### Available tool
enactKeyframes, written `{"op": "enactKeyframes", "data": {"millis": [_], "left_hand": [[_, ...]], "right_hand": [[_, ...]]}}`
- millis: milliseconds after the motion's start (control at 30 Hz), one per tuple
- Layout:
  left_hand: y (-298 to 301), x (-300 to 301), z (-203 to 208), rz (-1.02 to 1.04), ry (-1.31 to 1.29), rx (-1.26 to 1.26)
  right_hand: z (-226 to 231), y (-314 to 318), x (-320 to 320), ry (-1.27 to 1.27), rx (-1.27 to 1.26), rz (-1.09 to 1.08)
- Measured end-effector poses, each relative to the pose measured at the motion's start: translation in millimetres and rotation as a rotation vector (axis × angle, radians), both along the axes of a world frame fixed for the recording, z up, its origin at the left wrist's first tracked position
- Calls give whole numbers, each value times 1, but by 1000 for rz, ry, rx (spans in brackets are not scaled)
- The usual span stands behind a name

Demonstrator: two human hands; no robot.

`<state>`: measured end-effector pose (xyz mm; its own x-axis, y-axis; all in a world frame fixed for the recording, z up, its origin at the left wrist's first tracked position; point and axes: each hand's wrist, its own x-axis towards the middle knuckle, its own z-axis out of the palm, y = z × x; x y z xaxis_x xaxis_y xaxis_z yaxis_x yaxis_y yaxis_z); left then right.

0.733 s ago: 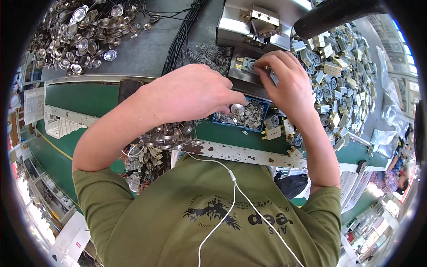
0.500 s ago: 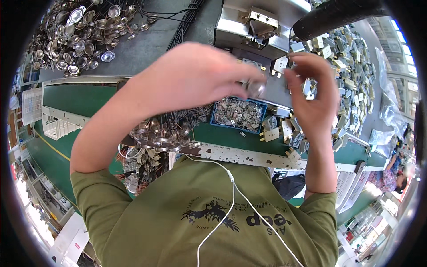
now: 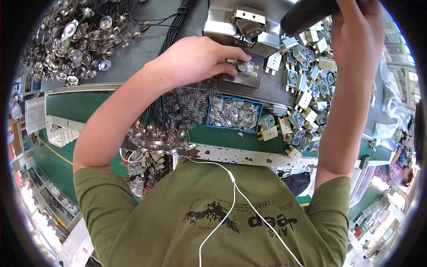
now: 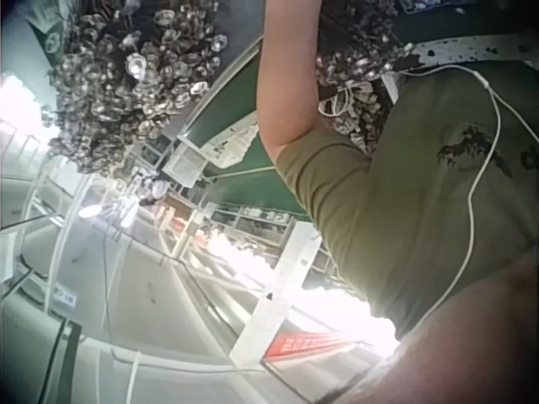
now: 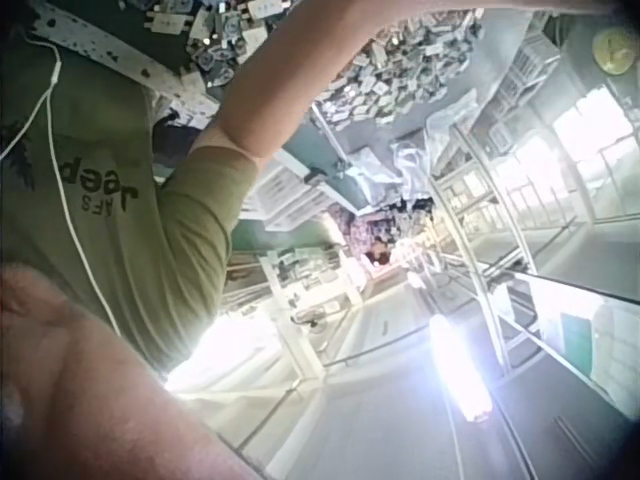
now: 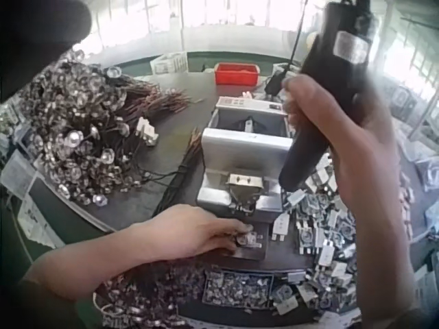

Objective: Assembling small electronic components using a handheld power screwdriver on an assembly line.

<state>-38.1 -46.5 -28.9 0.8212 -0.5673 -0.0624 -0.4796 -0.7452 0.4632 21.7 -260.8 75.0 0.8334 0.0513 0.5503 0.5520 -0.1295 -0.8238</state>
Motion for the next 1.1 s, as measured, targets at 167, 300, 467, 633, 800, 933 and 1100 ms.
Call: {"op": "enactKeyframes", "data": {"millis": [167,300,467,633,800,933,1100], "left_hand": [[-15,-5,6,11,-72,20],[-19,-7,9,-1,-143,61],[-15,-8,7,-9,-163,78],[-17,-8,4,-20,-156,71],[-19,-7,8,-26,-71,91],[-20,-5,11,-22,-21,178],[-18,-6,9,-22,-43,135]], "right_hand": [[9,-14,6,-407,-89,-78],[10,-4,-3,-336,19,-96],[10,22,-23,-266,182,-99],[10,37,-34,-213,326,-98],[-7,21,-2,-357,395,235],[-8,29,-6,-347,413,184],[-6,29,-8,-274,327,118]]}}
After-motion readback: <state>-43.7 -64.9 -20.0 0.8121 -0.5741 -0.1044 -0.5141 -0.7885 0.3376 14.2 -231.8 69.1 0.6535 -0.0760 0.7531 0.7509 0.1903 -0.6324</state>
